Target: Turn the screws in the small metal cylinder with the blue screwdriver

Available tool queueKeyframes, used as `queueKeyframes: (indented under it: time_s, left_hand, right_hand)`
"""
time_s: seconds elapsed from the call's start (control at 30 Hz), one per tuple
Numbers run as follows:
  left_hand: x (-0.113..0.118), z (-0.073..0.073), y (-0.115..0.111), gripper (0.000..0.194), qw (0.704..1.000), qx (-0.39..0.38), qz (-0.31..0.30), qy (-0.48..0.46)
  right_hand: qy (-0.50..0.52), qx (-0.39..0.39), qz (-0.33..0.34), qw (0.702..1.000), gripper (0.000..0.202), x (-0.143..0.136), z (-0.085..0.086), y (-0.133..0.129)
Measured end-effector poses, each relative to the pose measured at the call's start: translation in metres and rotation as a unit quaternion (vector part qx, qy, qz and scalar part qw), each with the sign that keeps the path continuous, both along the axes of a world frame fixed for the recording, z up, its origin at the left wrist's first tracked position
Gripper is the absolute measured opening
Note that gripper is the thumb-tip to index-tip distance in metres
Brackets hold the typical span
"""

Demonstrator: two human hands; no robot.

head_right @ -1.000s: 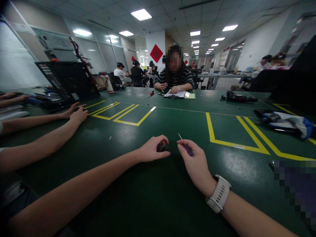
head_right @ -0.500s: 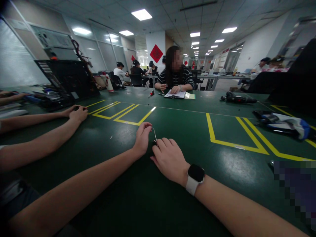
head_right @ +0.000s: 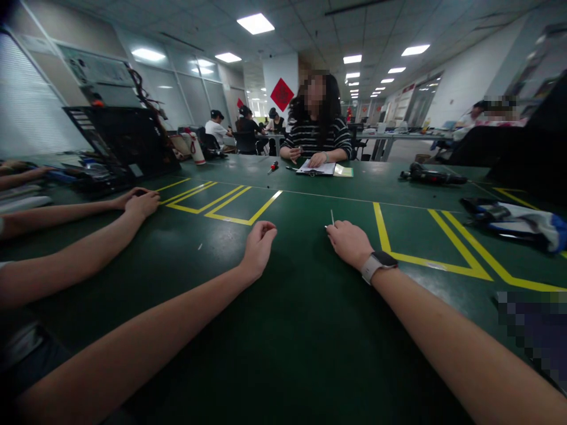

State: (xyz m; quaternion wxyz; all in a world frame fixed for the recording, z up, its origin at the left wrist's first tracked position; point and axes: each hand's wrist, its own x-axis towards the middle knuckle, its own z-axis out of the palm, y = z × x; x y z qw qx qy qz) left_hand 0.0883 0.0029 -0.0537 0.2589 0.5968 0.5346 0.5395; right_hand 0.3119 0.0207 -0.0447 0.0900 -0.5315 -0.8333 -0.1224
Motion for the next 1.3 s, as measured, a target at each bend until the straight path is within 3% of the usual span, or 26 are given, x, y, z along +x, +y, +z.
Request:
queueKeyframes:
  time_s: [0.27, 0.57, 0.77, 0.93, 1.0, 1.1, 1.2, 1.3]
  left_hand:
    - [0.003, 0.005, -0.003, 0.013, 0.998, -0.031, -0.043, 0.036]
    - [0.001, 0.002, -0.003, 0.014, 0.995, -0.059, -0.071, 0.037]
    - [0.003, 0.002, -0.001, 0.013, 0.995, -0.063, -0.065, 0.041]
    - [0.004, 0.004, 0.000, 0.011, 0.996, -0.058, -0.049, 0.049]
    - [0.004, 0.005, -0.001, 0.013, 0.995, -0.062, -0.058, 0.046]
    - [0.003, 0.004, -0.003, 0.014, 0.995, -0.068, -0.065, 0.046]
    - [0.002, 0.003, -0.004, 0.015, 0.993, -0.076, -0.077, 0.048]
    - [0.002, 0.001, -0.002, 0.014, 0.993, -0.077, -0.085, 0.043]
  right_hand:
    - [-0.018, -0.034, -0.193, 0.980, 0.024, 0.090, -0.001, 0.045]
    - [-0.031, -0.063, -0.320, 0.945, 0.027, 0.138, 0.001, 0.065]
    - [-0.037, -0.033, -0.313, 0.948, 0.027, 0.135, -0.001, 0.066]
    - [-0.027, 0.074, -0.273, 0.959, 0.038, 0.137, 0.016, 0.053]
    - [-0.028, 0.104, -0.260, 0.960, 0.034, 0.151, 0.026, 0.050]
    - [-0.028, 0.083, -0.246, 0.965, 0.024, 0.179, 0.040, 0.054]
    - [0.001, 0.055, -0.255, 0.965, 0.046, 0.205, 0.047, 0.059]
    - [0.056, 0.084, -0.261, 0.960, 0.061, 0.224, 0.048, 0.043]
